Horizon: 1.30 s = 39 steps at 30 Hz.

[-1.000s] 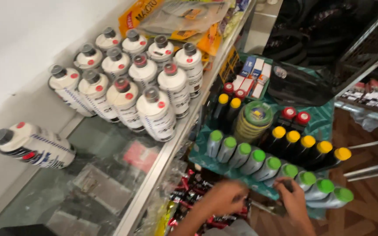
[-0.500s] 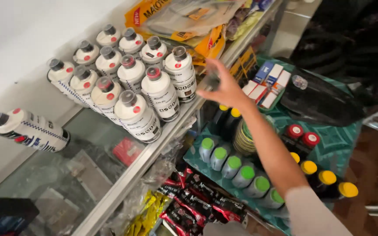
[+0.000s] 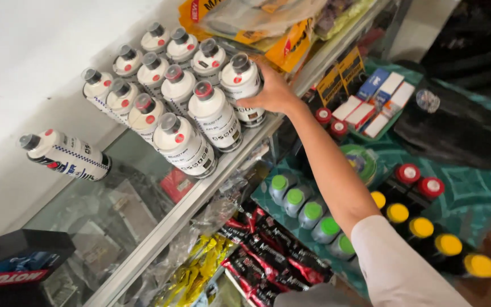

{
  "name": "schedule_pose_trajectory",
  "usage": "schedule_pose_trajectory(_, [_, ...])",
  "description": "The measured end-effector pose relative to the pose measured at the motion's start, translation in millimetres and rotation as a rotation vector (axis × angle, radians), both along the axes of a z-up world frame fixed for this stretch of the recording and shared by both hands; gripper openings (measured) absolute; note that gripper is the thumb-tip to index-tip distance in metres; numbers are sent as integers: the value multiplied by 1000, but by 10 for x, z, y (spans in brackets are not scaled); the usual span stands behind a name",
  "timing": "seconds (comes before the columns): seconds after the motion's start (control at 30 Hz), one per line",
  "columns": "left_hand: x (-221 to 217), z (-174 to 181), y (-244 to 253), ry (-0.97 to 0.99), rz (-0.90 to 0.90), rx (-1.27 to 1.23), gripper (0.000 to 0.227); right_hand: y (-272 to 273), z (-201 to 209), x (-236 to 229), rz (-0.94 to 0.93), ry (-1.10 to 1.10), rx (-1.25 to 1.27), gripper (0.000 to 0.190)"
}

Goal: The person repeatedly picks up white bottles from a glass shelf, rotates them to view the labels, and places them back on the shelf. The action is performed multiple times in a repetitive manner.

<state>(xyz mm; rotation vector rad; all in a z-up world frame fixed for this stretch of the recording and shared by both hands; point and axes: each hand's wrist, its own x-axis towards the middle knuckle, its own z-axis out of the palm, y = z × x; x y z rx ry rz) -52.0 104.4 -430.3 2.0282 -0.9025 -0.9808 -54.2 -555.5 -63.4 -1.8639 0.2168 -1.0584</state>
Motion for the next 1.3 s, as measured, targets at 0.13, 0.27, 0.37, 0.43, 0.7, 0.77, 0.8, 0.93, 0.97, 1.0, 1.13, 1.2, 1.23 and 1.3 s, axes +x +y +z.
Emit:
schedule_pose_trajectory(0.13, [496,206,-838,-20,30,-53,30,278,203,-110,-99,77,21,95])
schedule_pose_trajectory(0.27, [344,1845,-2436,-102,-6,-234,25,450,214,-280,-164,-25,-7,92])
schedule_pose_trajectory(0.37, [176,3082,-2993,-243,-118,-455,29,705,223,-551,-191,-158,-32,91])
schedule_pose_trajectory(0.43, [180,3515,-3280,-316,-171,-534,38,888,273,-756,-254,-206,-61,91])
schedule_pose_trajectory(0.7, [191,3615,-3525,379,-357,-886,127,1900,137,-1406,-69,-161,251,73])
schedule_pose_trajectory(0.77, [88,3372,-3336,474,-359,-834,122,2187,137,-1416,-59,-162,304,70])
schedule_pose_trajectory(0.8, [50,3252,-3229,557,-356,-788,116,2328,138,-1396,-39,-169,353,66])
schedule_pose_trajectory(0.93, [-155,2802,-2731,611,-189,-797,114,2767,38,-1322,-200,-155,413,57])
schedule_pose_trajectory(0.97, [-283,2831,-2615,727,-7,-783,109,2848,65,-1310,-284,-153,358,59])
schedule_pose_trajectory(1.0, [-415,2865,-2540,842,175,-769,105,2897,103,-1302,-367,-151,296,62])
schedule_pose_trajectory(1.13, [-432,2583,-2200,944,276,-821,104,3266,416,-1259,-273,-395,865,44])
schedule_pose_trajectory(1.2, [-390,2572,-2076,934,217,-855,109,3326,464,-1261,-115,-534,1012,29])
schedule_pose_trajectory(1.23, [-390,2606,-2025,936,232,-858,109,3365,459,-1271,-110,-520,1017,29])
schedule_pose_trajectory(1.3, [-377,2677,-1949,904,179,-886,111,3423,455,-1287,163,-647,1043,34])
